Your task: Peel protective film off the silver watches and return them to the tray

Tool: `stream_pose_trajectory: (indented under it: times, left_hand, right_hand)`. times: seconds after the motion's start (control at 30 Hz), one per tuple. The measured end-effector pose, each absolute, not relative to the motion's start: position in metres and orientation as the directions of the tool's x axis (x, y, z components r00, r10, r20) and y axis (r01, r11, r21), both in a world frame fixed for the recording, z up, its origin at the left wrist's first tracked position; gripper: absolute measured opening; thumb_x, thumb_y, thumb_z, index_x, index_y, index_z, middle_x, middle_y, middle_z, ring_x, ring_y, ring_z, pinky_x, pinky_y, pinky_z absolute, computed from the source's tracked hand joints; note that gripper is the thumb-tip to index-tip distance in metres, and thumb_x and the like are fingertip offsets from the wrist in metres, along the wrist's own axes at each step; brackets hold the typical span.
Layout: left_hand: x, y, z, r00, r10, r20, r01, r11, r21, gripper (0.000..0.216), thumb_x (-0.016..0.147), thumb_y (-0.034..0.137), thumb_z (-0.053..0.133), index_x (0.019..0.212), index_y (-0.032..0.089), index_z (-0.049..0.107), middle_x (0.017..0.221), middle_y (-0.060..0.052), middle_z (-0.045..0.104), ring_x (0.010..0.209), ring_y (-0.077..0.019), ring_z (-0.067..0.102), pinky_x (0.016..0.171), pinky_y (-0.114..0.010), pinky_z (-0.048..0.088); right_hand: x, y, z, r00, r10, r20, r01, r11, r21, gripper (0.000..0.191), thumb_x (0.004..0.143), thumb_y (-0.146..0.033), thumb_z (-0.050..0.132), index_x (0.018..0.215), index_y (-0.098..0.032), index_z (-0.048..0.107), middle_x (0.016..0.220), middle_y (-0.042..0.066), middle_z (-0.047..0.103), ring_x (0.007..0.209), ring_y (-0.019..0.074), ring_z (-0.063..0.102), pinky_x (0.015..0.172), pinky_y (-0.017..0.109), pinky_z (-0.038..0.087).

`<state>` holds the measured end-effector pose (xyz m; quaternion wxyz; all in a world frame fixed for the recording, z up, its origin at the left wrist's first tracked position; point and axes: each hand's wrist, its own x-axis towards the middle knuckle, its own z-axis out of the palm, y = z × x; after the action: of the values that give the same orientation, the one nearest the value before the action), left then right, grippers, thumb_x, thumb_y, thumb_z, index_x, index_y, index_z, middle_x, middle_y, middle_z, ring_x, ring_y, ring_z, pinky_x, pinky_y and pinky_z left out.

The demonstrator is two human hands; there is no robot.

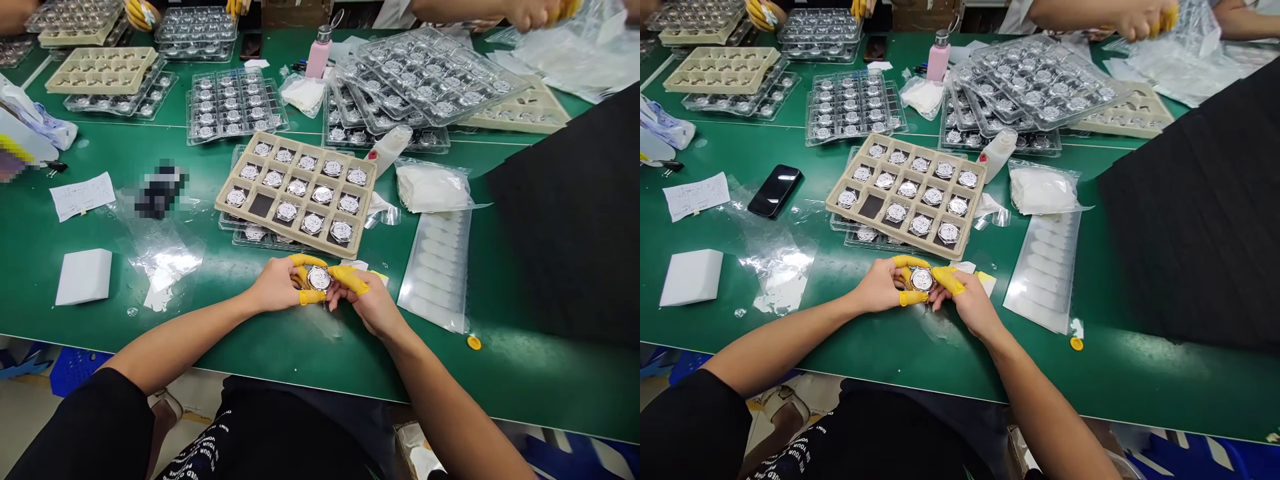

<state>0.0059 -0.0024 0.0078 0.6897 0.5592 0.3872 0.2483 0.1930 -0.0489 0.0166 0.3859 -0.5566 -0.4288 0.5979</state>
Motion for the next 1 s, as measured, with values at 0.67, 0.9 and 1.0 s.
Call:
stream_pose_trajectory:
  times: [0.67,0.9,1.0]
  left_hand:
    - [0.004,-0.005,-0.001,0.56,0.813,-0.161,0.237,0.029,0.971,0.055,0.067,0.031,0.081,0.12,0.02,0.067,0.071,0.003,0.065,0.062,-0.0111,0.06,0.065,-0.027,0.055]
    - [0.004,-0.006,0.001,0.69,0.705,0.163,0.394,-0.555,0.732,0.043,0.069,0.032,0.084,0.11,0.023,0.072,0.128,-0.01,0.065,0.122,-0.0298,0.057,0.109,-0.052,0.045]
    - [0.004,-0.005,0.003,0.736,0.67,0.102,0.463,-0.607,0.646,0.047,0.071,0.043,0.084,0.111,0.022,0.072,0.133,-0.013,0.061,0.128,-0.0337,0.051,0.109,-0.055,0.044]
  right_hand:
    - [0.276,-0.086,0.002,0.13,0.991,0.039,0.786,-0.079,-0.613,0.018,0.079,-0.036,0.066,0.067,-0.022,0.065,0.076,0.005,0.067,0.059,0.0183,0.057,0.051,0.031,0.04]
    - [0.248,-0.08,0.016,0.141,0.954,0.264,0.452,0.175,-0.875,0.008,0.079,-0.031,0.077,0.081,-0.026,0.072,0.082,0.003,0.07,0.074,0.019,0.064,0.063,0.033,0.052]
    - [0.237,-0.071,0.014,-0.009,0.955,0.297,0.484,0.264,-0.834,0.003,0.084,-0.024,0.072,0.086,-0.026,0.073,0.088,0.005,0.07,0.081,0.0201,0.067,0.07,0.035,0.056]
